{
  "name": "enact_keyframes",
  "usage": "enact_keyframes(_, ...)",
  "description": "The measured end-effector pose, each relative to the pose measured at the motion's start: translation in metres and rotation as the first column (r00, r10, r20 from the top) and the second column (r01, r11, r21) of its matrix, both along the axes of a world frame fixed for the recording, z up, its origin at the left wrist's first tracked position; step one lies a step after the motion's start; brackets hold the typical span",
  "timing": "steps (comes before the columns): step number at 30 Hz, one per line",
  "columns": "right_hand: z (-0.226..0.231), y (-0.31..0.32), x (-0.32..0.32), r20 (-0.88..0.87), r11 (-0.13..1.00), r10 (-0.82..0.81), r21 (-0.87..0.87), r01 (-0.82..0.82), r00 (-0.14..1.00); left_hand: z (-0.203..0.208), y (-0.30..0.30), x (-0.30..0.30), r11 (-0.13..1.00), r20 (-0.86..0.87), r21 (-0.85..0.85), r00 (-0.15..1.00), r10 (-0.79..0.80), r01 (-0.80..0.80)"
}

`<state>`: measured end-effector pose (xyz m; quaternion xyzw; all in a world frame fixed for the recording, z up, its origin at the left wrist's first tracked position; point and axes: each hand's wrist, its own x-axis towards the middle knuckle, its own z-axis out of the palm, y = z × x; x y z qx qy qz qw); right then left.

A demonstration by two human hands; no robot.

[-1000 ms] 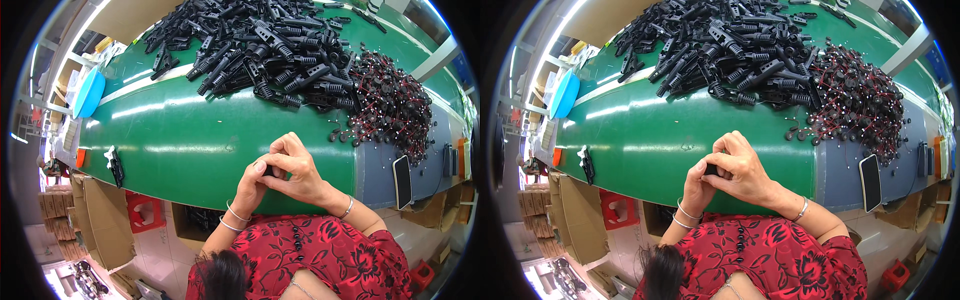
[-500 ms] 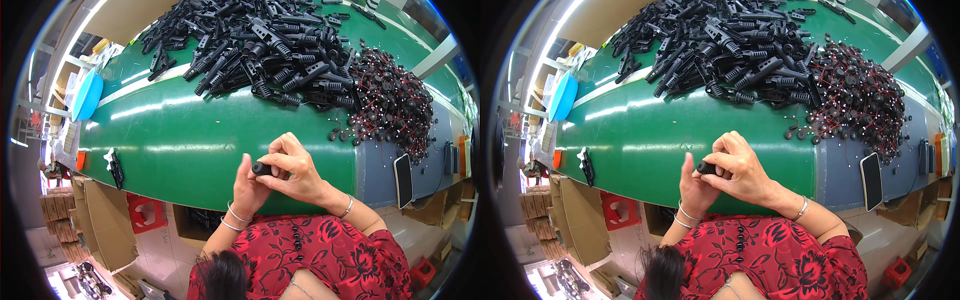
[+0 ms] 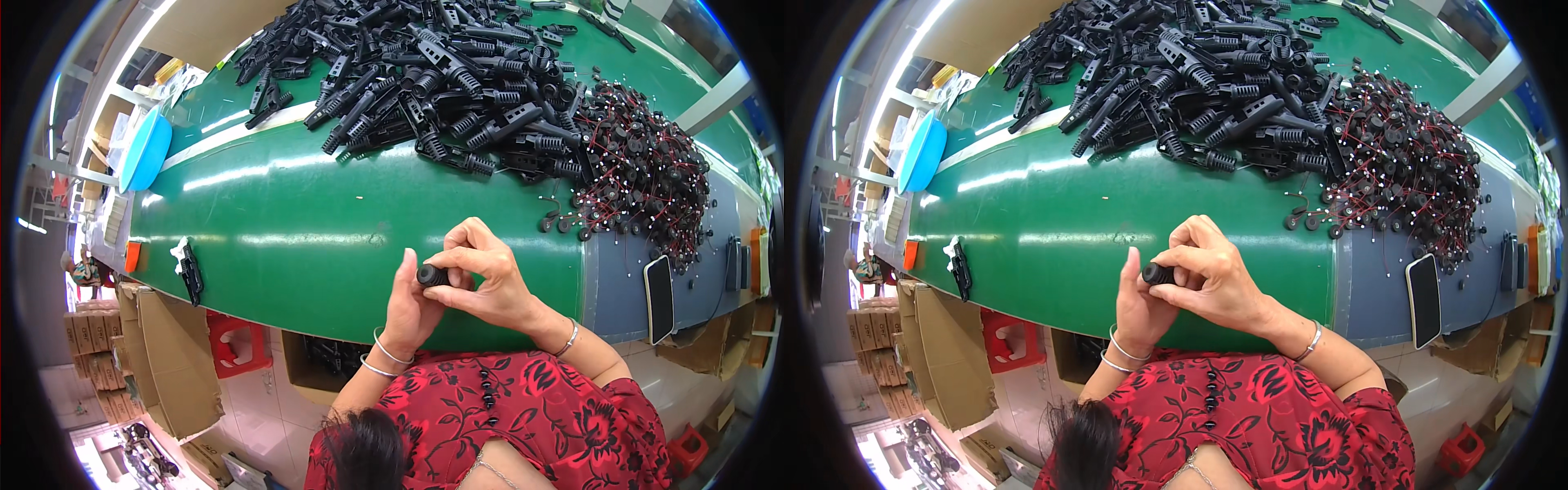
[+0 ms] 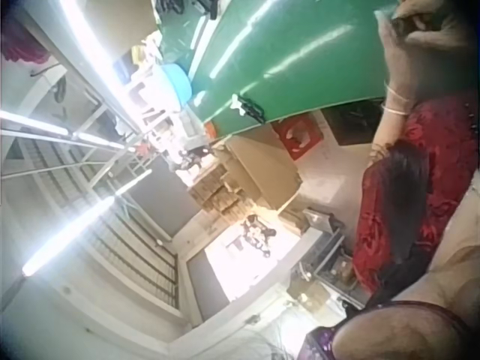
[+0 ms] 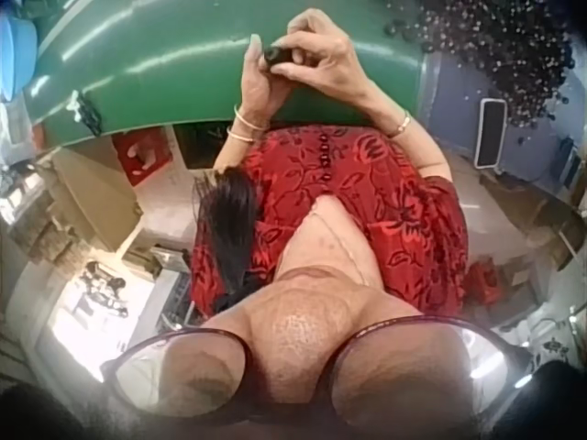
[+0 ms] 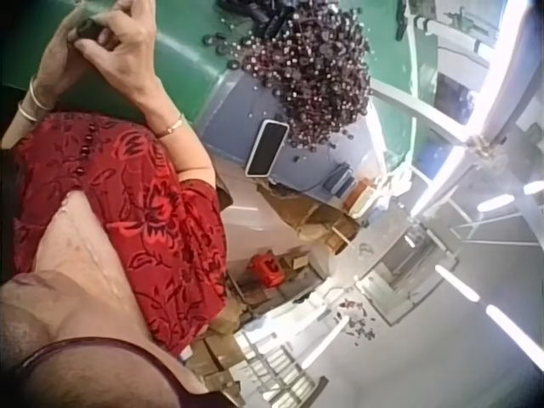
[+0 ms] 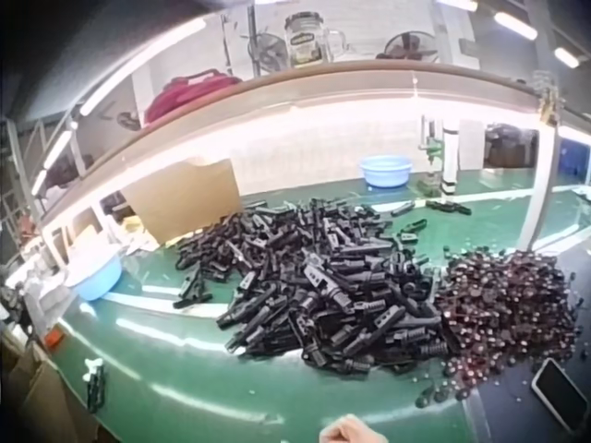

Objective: Assemble small black plastic components by hand on an industrial workbench.

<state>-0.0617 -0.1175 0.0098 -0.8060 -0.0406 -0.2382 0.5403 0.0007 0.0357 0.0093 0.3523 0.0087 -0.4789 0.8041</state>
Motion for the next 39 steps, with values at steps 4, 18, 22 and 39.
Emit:
enact_keyframes(4, -0.004, -0.003, -0.006, 0.017, 0.998, 0.047, 0.035, -0.047, 0.999, -0.013, 0.007, 0.002, 0.995, 0.311, 0.034, 0.945, -0.099, 0.093)
enact_keyframes(18, 0.008, 0.004, -0.028, 0.094, 0.999, -0.033, -0.018, 0.035, 0.995, -0.002, 0.008, -0.008, 0.987, 0.557, 0.105, 0.815, -0.161, 0.124)
enact_keyframes(22, 0.016, 0.002, -0.034, 0.119, 0.996, 0.081, 0.019, -0.084, 0.99, 0.033, 0.019, -0.013, 0.958, 0.745, 0.283, 0.638, -0.194, -0.039)
enact_keyframes(39, -0.002, -0.11, -0.067, -0.204, 0.779, -0.427, -0.578, 0.244, 0.881, 0.019, 0.061, 0.041, 0.985, 0.119, -0.133, 0.988, -0.098, 0.113)
